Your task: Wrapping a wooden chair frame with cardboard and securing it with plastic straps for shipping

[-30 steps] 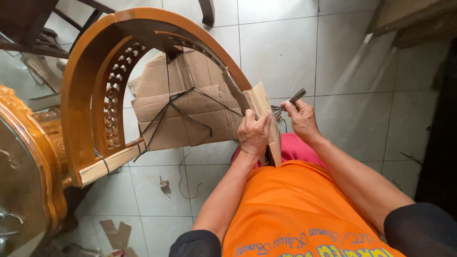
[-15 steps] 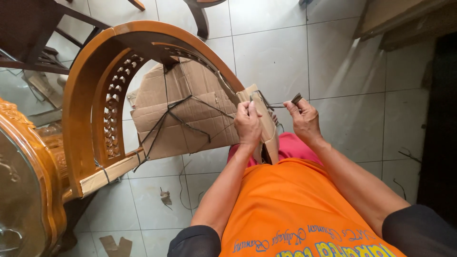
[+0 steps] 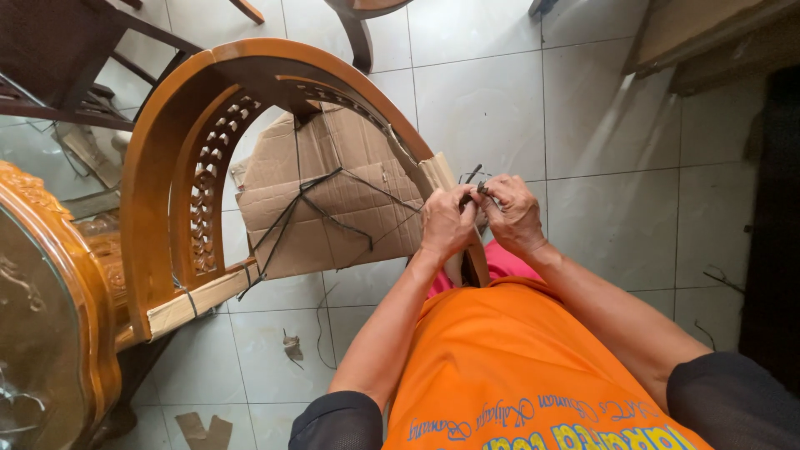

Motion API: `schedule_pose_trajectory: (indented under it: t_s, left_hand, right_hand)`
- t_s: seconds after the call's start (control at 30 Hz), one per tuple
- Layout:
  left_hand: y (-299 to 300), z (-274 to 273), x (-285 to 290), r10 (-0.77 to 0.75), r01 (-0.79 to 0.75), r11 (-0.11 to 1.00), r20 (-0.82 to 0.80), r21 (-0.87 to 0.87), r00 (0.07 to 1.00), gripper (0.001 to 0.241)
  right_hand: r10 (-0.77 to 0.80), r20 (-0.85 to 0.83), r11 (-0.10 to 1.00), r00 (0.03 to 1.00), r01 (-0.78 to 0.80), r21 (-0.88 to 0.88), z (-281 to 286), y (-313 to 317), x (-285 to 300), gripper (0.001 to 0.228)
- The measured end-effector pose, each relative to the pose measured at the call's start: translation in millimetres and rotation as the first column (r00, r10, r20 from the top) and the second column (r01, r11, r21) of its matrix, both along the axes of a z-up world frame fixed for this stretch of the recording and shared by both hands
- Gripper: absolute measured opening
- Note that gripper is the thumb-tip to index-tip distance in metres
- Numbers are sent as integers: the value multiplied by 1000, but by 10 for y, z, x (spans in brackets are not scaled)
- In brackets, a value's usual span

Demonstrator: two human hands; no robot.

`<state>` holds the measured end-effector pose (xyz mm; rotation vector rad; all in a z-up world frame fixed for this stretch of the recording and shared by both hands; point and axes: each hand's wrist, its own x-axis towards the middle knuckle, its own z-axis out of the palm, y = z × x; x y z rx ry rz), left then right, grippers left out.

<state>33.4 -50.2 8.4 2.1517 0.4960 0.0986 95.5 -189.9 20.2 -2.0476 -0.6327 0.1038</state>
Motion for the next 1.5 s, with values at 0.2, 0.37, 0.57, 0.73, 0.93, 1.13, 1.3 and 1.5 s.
schedule_pose_trajectory:
  t_s: [0.2, 0.37, 0.57, 0.73, 0.93, 1.13, 1.3, 1.5]
  left_hand:
    - [46, -113, 10, -23, 23, 1000, -5, 5, 1000, 14]
    - [79, -159, 7, 0, -4, 994, -30, -113, 1000, 20]
    - [47, -71, 38, 55, -58, 977, -22, -206, 998, 26]
    - [59, -109, 43, 50, -55, 979, -32, -197, 998, 26]
    - [65, -224, 73, 30, -43, 983, -75, -179, 997, 28]
    - [162, -442, 111, 58, -101, 941, -141, -322, 988, 22]
    - [195, -715, 96, 44, -120, 943, -242, -311, 969, 22]
    - [181, -164, 181, 47, -110, 928, -181, -355, 982, 23]
  right_hand:
    - [142, 51, 988, 989, -139, -62, 70, 8, 152, 19]
    - [279, -291, 939, 915, -323, -117, 111, -111, 437, 30]
    - [102, -610, 958, 786, -243, -154, -51, -641, 732, 32]
    - [172, -92, 619, 981, -180, -765, -534, -970, 834, 24]
    - [261, -319, 919, 911, -336, -208, 147, -164, 389, 68]
    - [185, -494, 977, 849, -213, 1, 63, -9, 148, 44]
    - [161, -375, 987, 913, -159, 37, 8, 17, 60, 62]
    - [52, -272, 998, 961, -60, -21, -240, 17, -15, 58]
